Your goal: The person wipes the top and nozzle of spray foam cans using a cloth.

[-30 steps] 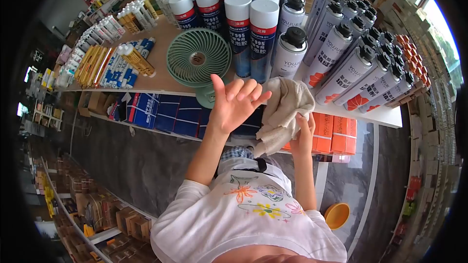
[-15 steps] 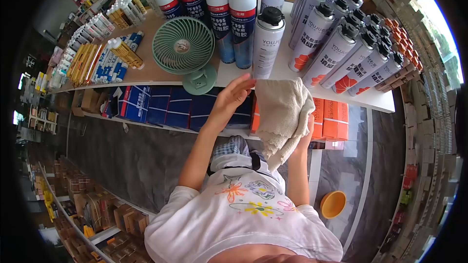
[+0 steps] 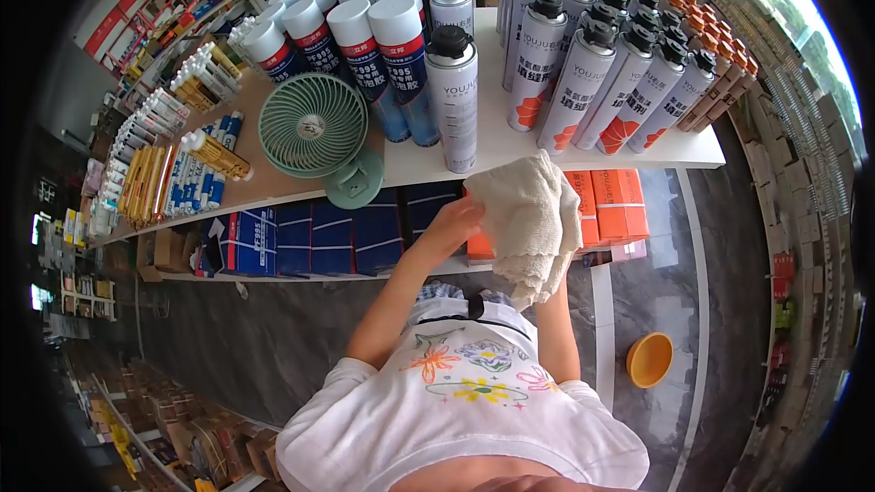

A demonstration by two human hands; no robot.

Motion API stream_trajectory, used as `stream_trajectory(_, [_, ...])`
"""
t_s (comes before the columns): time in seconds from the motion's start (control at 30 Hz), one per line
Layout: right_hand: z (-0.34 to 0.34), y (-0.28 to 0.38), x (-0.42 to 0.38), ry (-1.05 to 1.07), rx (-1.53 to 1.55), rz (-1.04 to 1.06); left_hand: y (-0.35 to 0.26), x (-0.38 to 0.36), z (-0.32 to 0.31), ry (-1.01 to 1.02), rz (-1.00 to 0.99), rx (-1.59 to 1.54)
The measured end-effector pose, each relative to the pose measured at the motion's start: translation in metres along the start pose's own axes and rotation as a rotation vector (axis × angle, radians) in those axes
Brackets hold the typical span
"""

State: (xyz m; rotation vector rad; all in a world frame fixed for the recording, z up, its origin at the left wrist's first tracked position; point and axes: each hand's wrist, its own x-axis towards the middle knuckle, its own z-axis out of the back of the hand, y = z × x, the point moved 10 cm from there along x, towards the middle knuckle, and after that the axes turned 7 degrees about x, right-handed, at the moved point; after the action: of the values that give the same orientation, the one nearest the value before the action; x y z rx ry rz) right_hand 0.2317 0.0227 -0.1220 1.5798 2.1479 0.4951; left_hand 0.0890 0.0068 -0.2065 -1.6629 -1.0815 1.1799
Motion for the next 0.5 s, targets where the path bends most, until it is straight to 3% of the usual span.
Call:
stream_trajectory(0.07, [0.001,-0.006,0.002,-0.002,0.032,-0.024,-0.038,-0.015,0.007,-0.048,-0.180,-0.205])
stream_trajectory(0.17, [0.024,-0.027,0.007,0.065,0.346,-0.036,-0.055,-0.032,0.043,-0.183,-0.157,-0.046])
stream_trajectory(0.23, [0.032,-0.044,0.012,-0.074,0.404,-0.214,-0.074,-0.041,0.064,-0.266,-0.219,0.086])
stream_trajectory(0.33, [0.050,-0.060,0.015,-0.176,0.103,-0.318,-0.119,-0.059,0.083,-0.394,-0.406,0.232])
stream_trajectory(0.4, [0.061,-0.064,0.004,-0.309,-0.134,-0.357,-0.141,-0.070,0.096,-0.438,-0.391,0.413])
stream_trajectory(0.47, [0.052,-0.074,0.019,-0.056,-0.102,-0.296,-0.178,-0.083,0.085,-0.476,-0.528,0.430])
stream_trajectory(0.5, [0.063,-0.079,0.026,-0.054,-0.108,-0.306,-0.193,-0.089,0.079,-0.442,-0.511,0.584])
